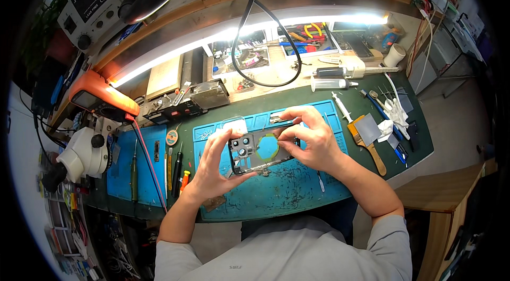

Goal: The person handles a small electronic component, then picks up a disassembled smartphone back cover. They apply adhesive around the circular MagSafe ring area and use a brush to clean the interior surface of the back cover.

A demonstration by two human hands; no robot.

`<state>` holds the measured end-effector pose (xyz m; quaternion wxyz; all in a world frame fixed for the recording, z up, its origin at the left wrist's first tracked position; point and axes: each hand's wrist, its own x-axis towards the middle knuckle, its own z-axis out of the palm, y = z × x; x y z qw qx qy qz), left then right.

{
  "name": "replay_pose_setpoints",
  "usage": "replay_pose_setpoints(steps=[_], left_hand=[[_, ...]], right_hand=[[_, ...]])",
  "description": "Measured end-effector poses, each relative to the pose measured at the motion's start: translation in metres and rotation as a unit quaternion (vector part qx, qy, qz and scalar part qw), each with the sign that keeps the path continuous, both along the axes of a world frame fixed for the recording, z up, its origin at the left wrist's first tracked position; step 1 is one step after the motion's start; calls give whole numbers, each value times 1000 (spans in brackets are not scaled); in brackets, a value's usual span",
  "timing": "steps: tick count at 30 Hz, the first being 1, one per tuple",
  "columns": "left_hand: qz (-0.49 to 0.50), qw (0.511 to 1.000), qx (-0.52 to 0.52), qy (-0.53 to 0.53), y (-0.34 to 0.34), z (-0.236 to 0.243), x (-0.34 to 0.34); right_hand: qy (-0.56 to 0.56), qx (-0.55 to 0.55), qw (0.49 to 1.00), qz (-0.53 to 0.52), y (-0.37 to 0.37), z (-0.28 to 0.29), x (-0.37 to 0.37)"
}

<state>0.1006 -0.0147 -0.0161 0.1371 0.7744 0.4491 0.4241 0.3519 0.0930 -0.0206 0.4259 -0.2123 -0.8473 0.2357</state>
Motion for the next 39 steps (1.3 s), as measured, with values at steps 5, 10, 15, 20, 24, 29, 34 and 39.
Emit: replay_pose_setpoints(steps=[5, 10, 15, 20, 24, 29, 34, 39], left_hand=[[4, 1000, -10, -2, 1, 0, 0], [-21, 995, -39, -87, 7, 1, -2], [-29, 995, -37, -89, 10, -4, -7], [-29, 995, -32, -88, 10, -4, -7], [-25, 995, -41, -87, 9, -4, -6], [-28, 994, -58, -84, 4, -3, -3], [-42, 993, -59, -95, 8, -3, -1], [-39, 990, -77, -108, 7, -6, -1]], right_hand=[[-20, 28, 999, 1, 0, 4, 0], [-2, 31, 1000, -2, 2, 5, 1], [19, -6, 1000, -6, 6, 0, 2], [1, 2, 1000, -11, 2, 1, 0], [-6, -2, 1000, 1, 1, 4, 0], [-14, 4, 1000, 17, 1, 2, 0], [-27, 11, 999, 34, 3, -1, 1], [-57, 53, 996, 47, 3, -4, -1]])
